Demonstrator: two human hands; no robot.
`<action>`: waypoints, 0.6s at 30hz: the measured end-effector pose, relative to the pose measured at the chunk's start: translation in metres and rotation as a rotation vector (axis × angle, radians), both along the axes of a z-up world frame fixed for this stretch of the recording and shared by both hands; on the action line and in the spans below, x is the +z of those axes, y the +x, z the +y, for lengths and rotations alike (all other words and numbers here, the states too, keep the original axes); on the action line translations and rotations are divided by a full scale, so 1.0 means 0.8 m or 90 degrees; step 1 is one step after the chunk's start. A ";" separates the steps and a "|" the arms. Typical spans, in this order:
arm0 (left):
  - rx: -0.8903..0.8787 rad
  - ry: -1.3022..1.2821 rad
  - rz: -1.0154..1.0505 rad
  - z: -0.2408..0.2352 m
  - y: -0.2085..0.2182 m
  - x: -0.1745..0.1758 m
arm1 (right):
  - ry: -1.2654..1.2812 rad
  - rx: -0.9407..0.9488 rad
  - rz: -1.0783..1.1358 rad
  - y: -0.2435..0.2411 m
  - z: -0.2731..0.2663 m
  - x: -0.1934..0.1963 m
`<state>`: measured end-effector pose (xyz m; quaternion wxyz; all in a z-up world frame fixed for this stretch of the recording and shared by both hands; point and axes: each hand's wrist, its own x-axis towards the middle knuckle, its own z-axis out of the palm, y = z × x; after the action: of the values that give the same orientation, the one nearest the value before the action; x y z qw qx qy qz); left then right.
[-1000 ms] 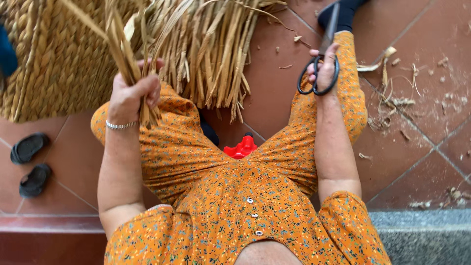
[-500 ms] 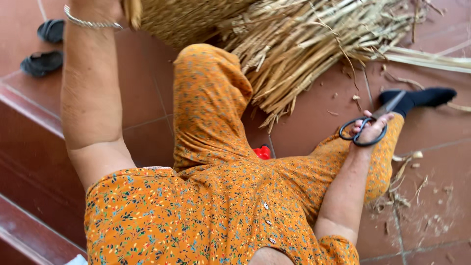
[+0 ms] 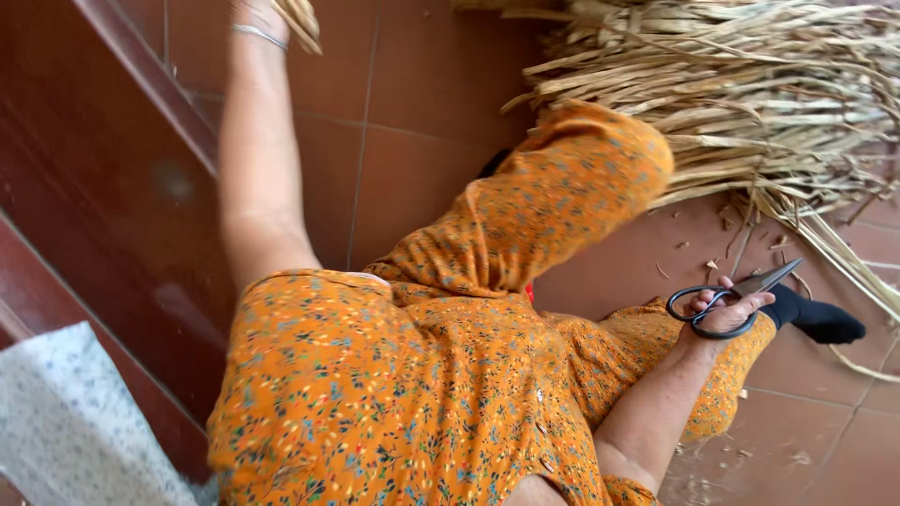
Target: The person sits cross-legged on a tiled floor and uses scissors to trim dried plant strips from a woven bundle. They repeatedly pull strips from the bundle, cut them to length, and drop the pieces onto the floor.
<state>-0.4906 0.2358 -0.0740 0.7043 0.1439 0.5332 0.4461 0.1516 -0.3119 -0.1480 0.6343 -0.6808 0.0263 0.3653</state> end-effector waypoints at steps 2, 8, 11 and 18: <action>0.084 -0.084 -0.043 -0.025 -0.022 -0.076 | -0.072 0.026 0.042 -0.004 0.009 0.014; 0.196 -0.120 0.084 -0.127 -0.013 -0.262 | -0.061 -0.019 0.117 -0.012 0.037 0.047; 0.150 -0.131 0.114 -0.154 0.010 -0.299 | -0.037 -0.017 0.121 -0.004 0.049 0.060; -0.090 -0.183 0.362 -0.161 0.006 -0.279 | -0.030 0.101 0.098 0.025 0.075 0.068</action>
<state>-0.4858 0.1072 -0.2970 0.5694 0.1983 0.7549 0.2581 0.1713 -0.2521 -0.0935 0.5835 -0.6654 0.0292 0.4647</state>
